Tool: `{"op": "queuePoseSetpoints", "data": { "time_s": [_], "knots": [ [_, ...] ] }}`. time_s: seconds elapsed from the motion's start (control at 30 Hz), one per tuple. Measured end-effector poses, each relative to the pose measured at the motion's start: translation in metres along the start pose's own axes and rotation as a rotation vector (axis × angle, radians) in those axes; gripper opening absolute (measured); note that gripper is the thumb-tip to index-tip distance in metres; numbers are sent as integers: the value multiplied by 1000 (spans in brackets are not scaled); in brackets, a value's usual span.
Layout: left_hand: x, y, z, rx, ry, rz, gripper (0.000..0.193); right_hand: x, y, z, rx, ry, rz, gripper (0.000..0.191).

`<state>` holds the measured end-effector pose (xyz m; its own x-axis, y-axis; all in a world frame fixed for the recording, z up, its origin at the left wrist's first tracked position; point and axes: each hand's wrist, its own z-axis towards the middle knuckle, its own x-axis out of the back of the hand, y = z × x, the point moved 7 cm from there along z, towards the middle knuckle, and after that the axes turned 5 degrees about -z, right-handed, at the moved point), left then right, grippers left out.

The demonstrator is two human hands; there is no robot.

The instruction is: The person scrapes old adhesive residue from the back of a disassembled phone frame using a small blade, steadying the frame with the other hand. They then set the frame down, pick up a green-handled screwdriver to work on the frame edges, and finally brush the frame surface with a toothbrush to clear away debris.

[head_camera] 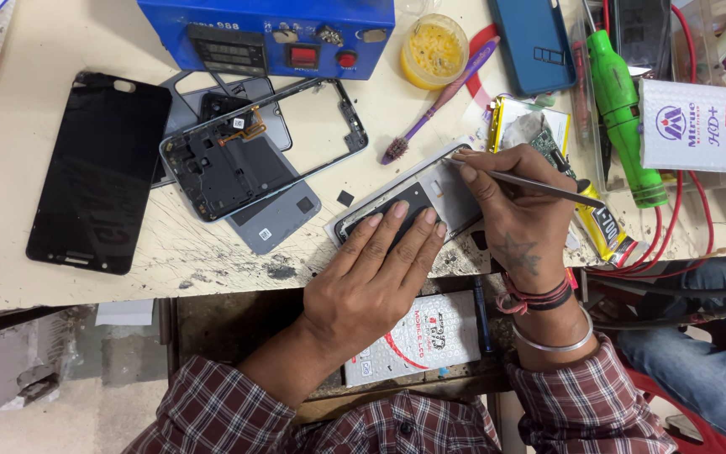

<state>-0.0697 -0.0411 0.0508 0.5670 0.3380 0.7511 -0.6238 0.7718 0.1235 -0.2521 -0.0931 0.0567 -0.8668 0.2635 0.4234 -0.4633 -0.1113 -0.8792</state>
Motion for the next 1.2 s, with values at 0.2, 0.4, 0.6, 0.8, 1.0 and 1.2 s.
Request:
{"op": "queuePoseSetpoints", "data": {
  "time_s": [0.2, 0.4, 0.6, 0.8, 1.0, 1.2],
  "knots": [
    [0, 0, 1, -1, -6, -3, 34, -4, -3, 0, 61, -59, 3, 8],
    [1, 0, 1, -1, -17, -11, 36, -2, 0, 1, 34, -26, 27, 8],
    [0, 1, 2, -1, -21, -40, 36, -3, -2, 1, 29, -32, 3, 9],
    [-1, 0, 0, -2, -29, -17, 36, 0, -1, 0, 15, 8, -6, 9],
    [-1, 1, 0, -10, -15, -16, 34, -6, -5, 0, 107, -81, -66, 9],
    [0, 1, 1, -4, -18, -29, 34, -3, 2, 1, 36, -50, 72, 7]
  ]
}}
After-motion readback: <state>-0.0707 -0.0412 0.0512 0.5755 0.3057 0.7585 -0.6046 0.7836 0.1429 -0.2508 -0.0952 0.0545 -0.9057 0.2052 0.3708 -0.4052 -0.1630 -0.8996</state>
